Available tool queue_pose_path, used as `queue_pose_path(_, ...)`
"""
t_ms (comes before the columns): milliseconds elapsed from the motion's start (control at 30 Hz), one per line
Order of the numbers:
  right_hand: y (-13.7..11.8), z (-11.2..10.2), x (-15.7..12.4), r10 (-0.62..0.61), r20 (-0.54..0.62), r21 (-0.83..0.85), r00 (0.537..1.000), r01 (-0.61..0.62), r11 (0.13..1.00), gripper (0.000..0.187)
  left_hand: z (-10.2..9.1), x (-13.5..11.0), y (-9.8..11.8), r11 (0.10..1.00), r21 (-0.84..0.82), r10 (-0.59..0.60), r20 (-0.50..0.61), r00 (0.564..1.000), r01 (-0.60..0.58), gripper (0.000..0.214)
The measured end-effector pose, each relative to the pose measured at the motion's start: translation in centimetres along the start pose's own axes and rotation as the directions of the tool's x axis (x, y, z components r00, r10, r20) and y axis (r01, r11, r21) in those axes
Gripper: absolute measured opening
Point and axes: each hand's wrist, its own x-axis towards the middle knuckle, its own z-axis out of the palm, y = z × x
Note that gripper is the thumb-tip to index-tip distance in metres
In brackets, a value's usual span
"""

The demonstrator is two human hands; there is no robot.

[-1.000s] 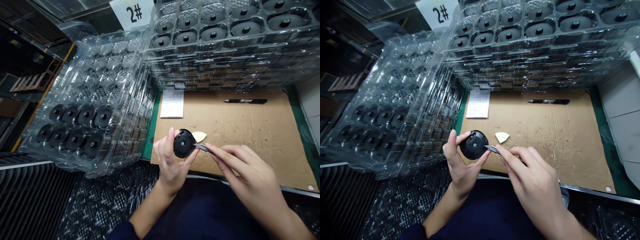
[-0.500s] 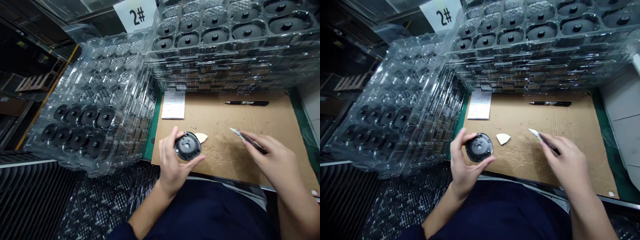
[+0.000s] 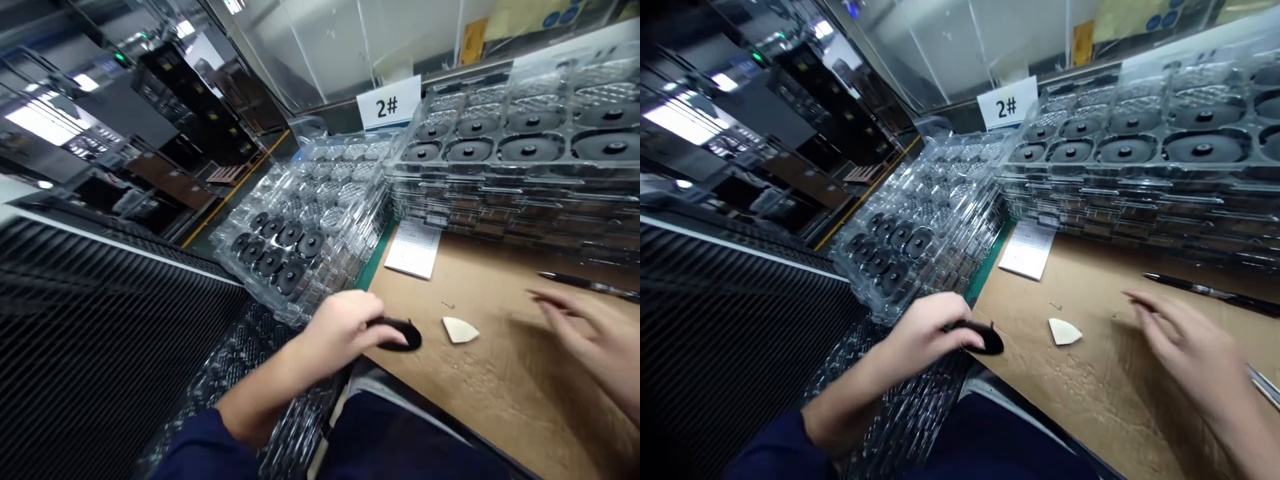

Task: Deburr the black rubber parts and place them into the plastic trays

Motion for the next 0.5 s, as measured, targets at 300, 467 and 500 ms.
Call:
queue_pose_path(300, -3.1, 5.8, 4.2, -0.206, 0.096, 0.217, 0.974, 0.182, 0.959, 0.03, -9.1, 6.5, -10.5, 0.862, 0.433, -0.12, -0.334, 0.935, 0.265, 0.029)
queue_pose_path(467, -2.9, 4.6, 4.0, -0.233, 0.131, 0.311, 0.964, 0.184, 0.933, 0.025, -8.9, 8.2, -13.8, 0.839, 0.458, -0.174, -0.286, 0.942, 0.294, 0.025)
queue_pose_path(500, -3.0, 4.4, 4.0, -0.226, 0.135, 0.328, 0.965, 0.172, 0.929, 0.025, -8.7, 8.0, -13.5, 0.829, 0.475, -0.164, -0.296, 0.941, 0.294, 0.025)
